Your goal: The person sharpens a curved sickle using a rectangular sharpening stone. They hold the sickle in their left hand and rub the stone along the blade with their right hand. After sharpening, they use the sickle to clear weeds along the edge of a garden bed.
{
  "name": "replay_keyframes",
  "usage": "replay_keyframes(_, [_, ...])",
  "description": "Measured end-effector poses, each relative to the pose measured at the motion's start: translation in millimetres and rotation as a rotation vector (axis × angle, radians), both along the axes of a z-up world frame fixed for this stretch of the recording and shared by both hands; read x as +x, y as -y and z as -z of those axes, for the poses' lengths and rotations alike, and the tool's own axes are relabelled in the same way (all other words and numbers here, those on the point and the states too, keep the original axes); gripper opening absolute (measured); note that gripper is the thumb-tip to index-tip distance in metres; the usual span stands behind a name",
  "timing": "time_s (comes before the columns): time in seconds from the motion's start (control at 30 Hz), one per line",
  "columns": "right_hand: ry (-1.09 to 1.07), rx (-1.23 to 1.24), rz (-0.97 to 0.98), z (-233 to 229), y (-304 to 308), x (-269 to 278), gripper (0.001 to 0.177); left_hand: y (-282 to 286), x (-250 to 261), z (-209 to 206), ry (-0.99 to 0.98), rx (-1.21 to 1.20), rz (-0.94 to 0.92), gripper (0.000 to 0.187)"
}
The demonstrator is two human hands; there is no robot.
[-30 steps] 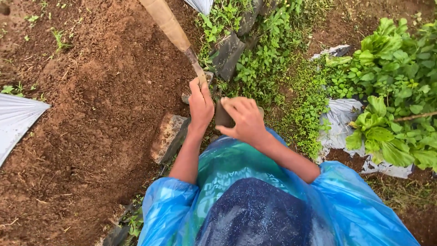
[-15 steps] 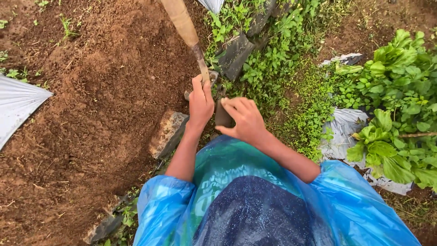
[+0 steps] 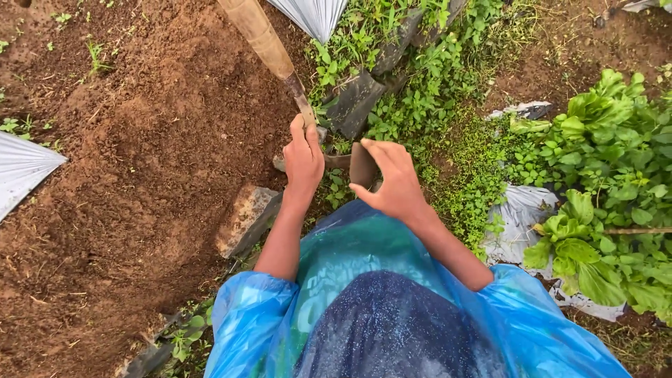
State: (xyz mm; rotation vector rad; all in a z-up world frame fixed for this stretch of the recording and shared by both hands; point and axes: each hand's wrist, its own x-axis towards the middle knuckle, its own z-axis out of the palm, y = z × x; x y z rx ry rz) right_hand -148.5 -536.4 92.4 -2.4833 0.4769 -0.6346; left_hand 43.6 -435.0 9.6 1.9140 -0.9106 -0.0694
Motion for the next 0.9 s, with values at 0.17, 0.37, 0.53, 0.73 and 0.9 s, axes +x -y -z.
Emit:
replay_keyframes(0.17, [-0.031,-0.207,-0.018,19.2,6.6,9.6,0.080,15.8,-0.9,-12.3,0.000,-0.015,0.024,0.042])
replay_keyframes(0.37, [-0.016,-0.346,-0.054,44.4,5.6,16.6,0.082,25.1,1.7,-23.2,-0.044,-0.064,0.061,0.039])
replay_keyframes(0.53, [0.019,-0.356,-0.010,35.7,9.8,27.7,0.078,24.5,5.6,-26.3,-0.058,-0.062,0.072,0.038])
replay_keyframes(0.73, [-0.026,-0.350,0.025,29.5,12.0,30.9,0.079,20.8,10.4,-2.4,-0.077,0.012,0.107,0.036])
replay_keyframes(0.9, [0.159,0.097,0.136,-20.3,17.0,8.8,0.081,20.0,11.3,-0.1,-0.104,-0.066,0.095,0.028])
